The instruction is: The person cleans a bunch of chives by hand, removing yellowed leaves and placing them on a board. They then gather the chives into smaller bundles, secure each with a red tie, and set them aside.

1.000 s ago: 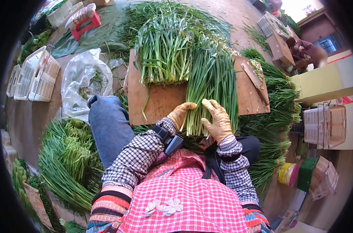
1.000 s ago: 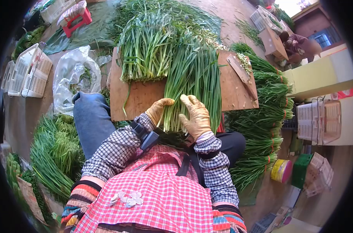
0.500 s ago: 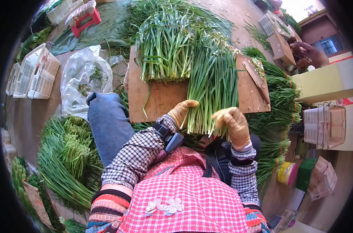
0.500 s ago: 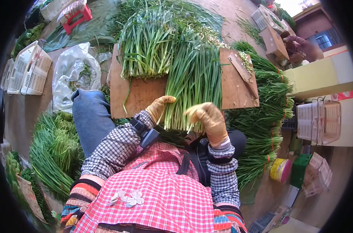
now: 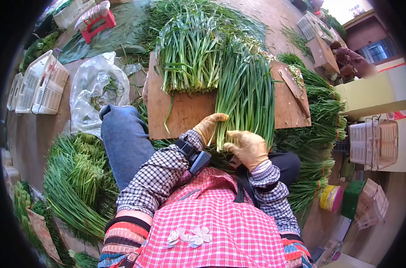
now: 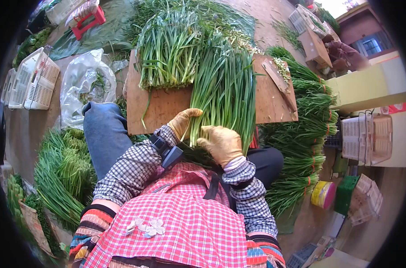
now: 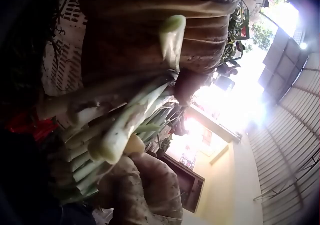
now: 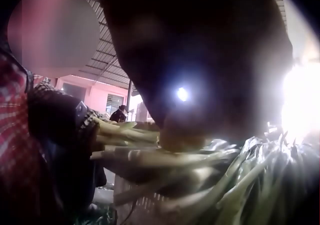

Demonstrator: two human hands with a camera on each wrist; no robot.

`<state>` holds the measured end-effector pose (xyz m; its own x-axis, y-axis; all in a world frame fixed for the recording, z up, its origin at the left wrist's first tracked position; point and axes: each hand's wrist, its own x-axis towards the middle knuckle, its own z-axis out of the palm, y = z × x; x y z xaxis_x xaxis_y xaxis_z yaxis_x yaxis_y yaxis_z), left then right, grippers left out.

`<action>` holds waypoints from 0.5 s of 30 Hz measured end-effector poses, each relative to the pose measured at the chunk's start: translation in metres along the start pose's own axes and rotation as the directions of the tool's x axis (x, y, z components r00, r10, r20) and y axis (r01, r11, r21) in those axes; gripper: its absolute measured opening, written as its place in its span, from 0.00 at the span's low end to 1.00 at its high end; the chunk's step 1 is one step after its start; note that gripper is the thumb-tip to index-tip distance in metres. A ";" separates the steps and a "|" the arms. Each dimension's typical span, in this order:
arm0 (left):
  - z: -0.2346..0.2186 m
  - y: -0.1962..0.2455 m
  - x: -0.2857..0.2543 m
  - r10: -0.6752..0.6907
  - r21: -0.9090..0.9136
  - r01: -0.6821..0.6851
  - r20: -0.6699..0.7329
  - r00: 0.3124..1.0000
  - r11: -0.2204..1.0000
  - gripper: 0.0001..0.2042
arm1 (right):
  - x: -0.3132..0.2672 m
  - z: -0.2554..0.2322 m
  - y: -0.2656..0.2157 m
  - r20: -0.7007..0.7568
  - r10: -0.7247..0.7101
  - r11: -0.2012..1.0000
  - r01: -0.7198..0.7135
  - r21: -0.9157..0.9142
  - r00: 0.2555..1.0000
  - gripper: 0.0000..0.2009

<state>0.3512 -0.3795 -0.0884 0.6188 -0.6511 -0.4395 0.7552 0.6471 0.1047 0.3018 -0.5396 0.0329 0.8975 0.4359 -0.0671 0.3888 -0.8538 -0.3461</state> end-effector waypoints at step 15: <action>-0.002 0.002 0.001 -0.028 0.042 0.025 0.061 0.998 0.999 0.12 | -0.019 -0.015 0.017 0.343 0.077 0.765 -0.276 0.582 0.936 0.11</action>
<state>0.3534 -0.3782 -0.0903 0.6095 -0.6917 -0.3873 0.7791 0.6131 0.1311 0.2946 -0.5671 0.0427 0.7984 0.4402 -0.4107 -0.0717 -0.6079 -0.7908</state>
